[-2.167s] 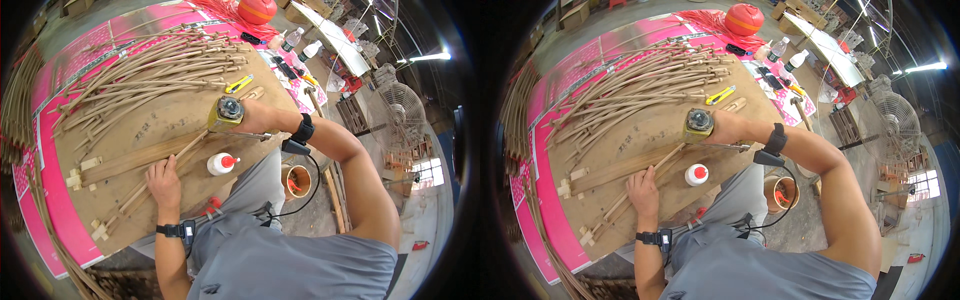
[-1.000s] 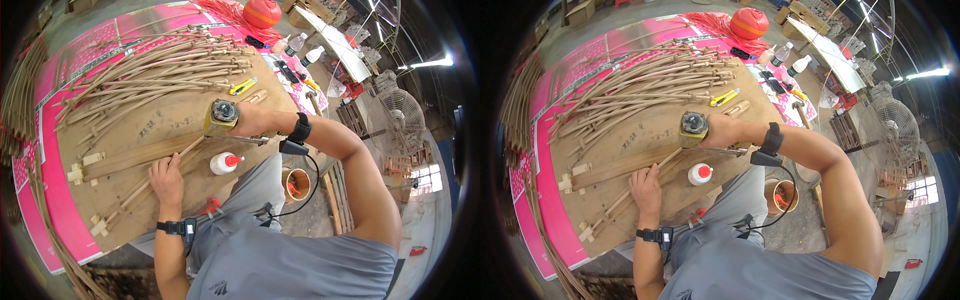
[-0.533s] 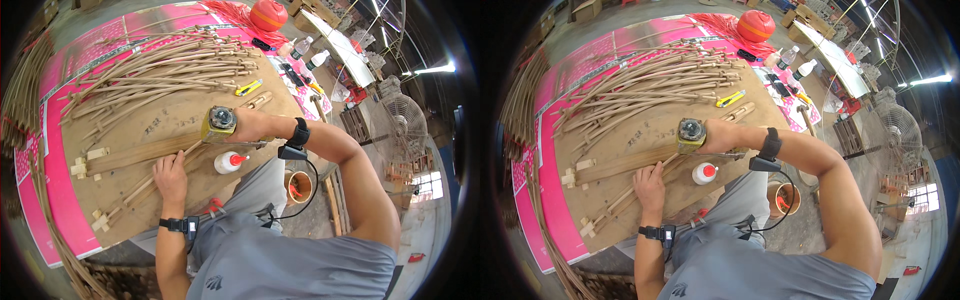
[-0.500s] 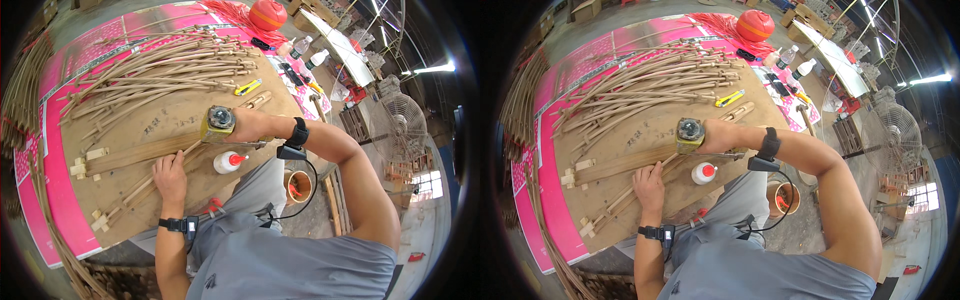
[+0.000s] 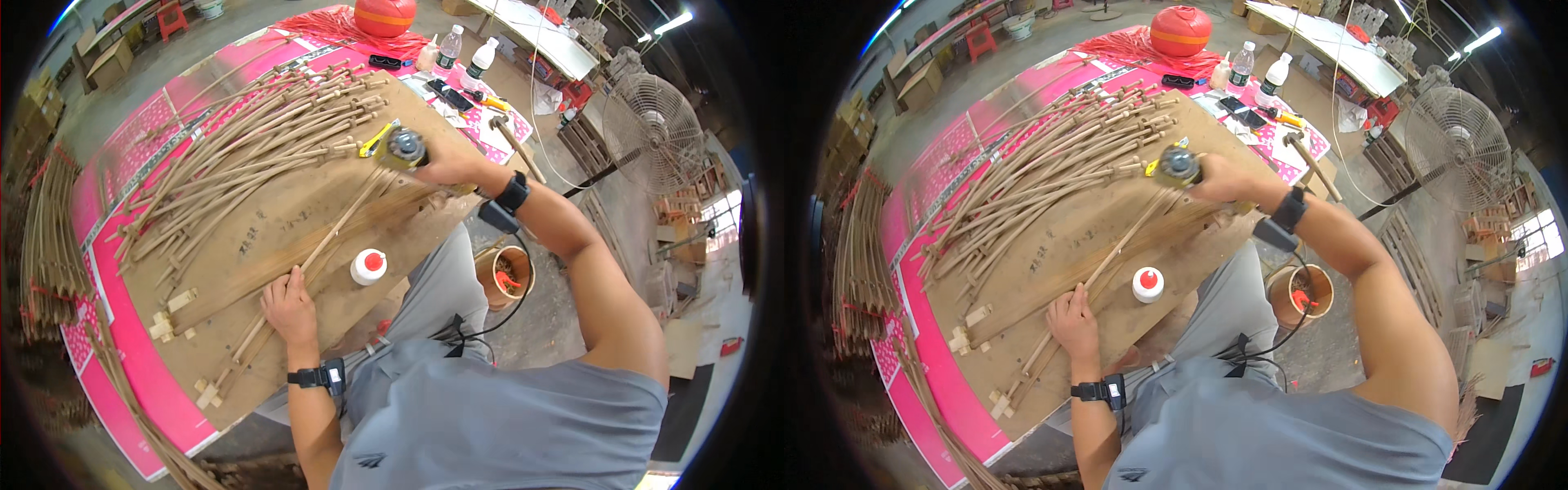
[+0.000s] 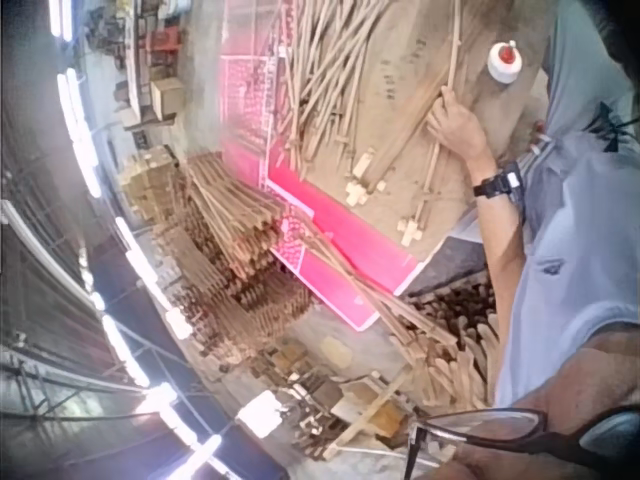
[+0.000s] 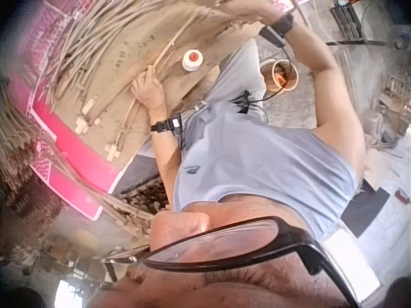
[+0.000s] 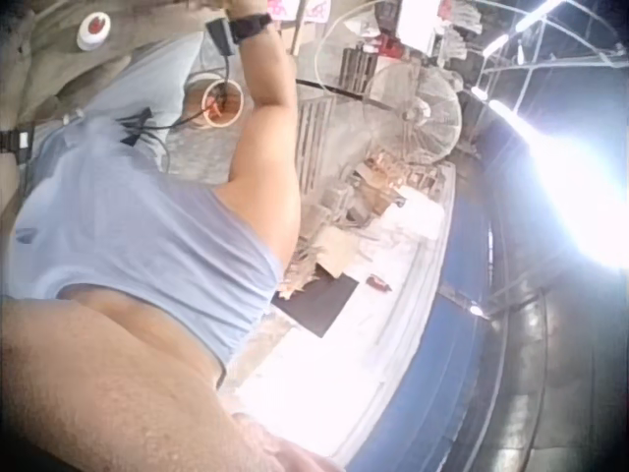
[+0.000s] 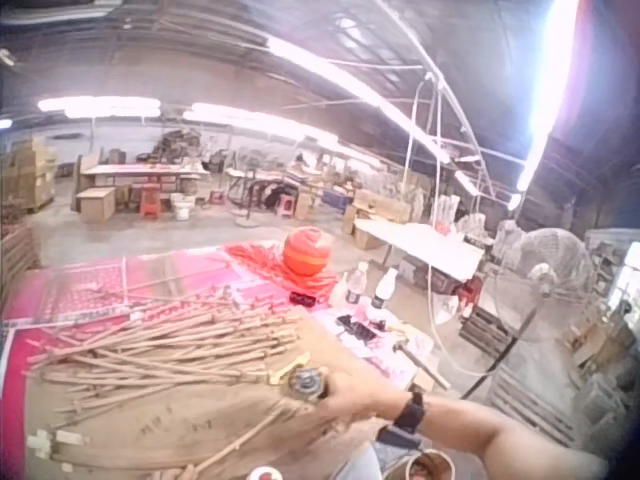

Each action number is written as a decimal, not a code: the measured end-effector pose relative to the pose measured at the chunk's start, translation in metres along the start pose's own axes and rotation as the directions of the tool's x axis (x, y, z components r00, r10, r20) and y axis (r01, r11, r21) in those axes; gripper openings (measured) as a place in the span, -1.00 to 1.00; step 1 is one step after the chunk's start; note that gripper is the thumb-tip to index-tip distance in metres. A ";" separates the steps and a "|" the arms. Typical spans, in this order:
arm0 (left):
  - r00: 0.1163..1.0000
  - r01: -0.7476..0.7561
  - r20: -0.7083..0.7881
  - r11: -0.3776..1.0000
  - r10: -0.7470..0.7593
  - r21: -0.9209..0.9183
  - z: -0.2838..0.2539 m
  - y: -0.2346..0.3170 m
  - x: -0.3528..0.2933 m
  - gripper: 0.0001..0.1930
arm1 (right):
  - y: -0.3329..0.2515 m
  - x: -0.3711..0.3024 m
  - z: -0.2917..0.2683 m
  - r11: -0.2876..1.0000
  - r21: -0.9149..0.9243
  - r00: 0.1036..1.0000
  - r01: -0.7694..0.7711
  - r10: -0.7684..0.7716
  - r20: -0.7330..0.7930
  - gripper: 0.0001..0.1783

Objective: Applying glue and using a pneumatic nail gun to assemble wooden furniture components.

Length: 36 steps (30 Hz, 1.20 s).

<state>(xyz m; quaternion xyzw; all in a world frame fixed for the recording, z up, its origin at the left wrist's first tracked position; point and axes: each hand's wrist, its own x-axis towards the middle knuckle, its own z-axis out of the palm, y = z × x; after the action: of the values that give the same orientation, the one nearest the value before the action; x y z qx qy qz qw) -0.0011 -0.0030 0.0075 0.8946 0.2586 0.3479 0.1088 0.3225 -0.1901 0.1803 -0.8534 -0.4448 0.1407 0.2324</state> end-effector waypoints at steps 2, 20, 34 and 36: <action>1.000 0.008 -0.009 0.999 -0.008 -0.032 -0.001 0.007 0.004 -0.80 | 0.061 -0.008 -0.013 0.990 -0.105 0.995 -0.096 0.096 -0.005 -0.65; 0.965 -0.014 0.261 0.997 -0.006 0.076 -0.069 -0.028 0.095 -0.65 | 0.159 -0.042 0.044 0.863 -0.387 0.796 -0.326 0.030 -0.604 -0.33; 0.981 -0.104 0.191 0.937 0.041 0.335 0.007 -0.172 0.255 -0.54 | -0.011 -0.089 0.171 0.859 0.319 0.913 0.400 -0.345 -0.217 -0.18; 0.977 -0.095 0.212 0.901 0.003 0.424 0.013 -0.182 0.264 -0.59 | -0.005 -0.085 0.178 0.837 0.312 0.892 0.450 -0.406 -0.197 -0.28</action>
<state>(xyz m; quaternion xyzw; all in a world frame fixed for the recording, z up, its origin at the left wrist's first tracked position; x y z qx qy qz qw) 0.1024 0.2926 0.0794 0.9339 0.2937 0.1900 -0.0746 0.1914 -0.2097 0.0342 -0.6839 -0.5772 0.1094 0.4326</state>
